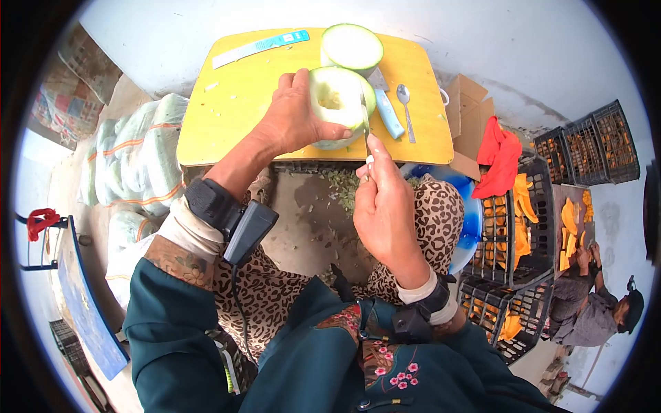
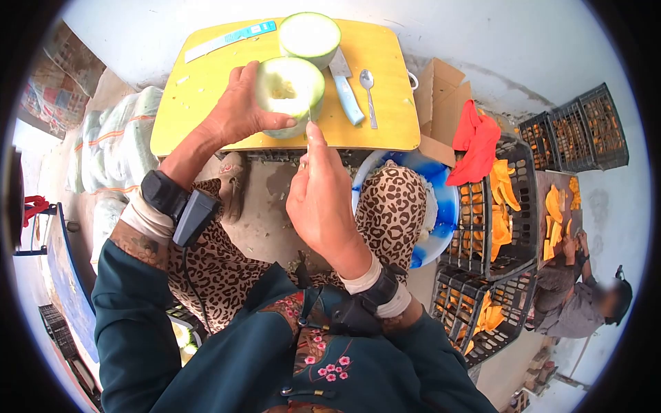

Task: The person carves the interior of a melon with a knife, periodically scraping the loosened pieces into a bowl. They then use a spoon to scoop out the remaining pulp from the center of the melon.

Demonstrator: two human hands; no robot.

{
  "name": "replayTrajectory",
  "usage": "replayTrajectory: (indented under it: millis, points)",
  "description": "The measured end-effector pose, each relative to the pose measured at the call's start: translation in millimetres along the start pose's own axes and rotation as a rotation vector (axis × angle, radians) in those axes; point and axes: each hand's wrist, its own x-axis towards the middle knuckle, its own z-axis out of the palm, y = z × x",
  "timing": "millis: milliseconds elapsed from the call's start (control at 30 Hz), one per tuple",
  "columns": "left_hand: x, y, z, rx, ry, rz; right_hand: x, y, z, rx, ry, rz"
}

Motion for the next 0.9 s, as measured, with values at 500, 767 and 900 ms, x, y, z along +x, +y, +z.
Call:
replayTrajectory:
  millis: [500, 767, 900]
  points:
    - [0.9, 6.0, -4.9, 0.074, -0.043, -0.002, -0.1, -0.4, 10.3, -0.174, -0.110, 0.066]
    - [-1.3, 6.8, -6.1, 0.087, -0.044, 0.015, -12.5, -4.3, 7.2, -0.140, -0.109, 0.094]
    - [-3.5, 8.9, -4.3, 0.104, -0.022, 0.026, -21.3, -5.3, 7.0, -0.108, -0.092, 0.094]
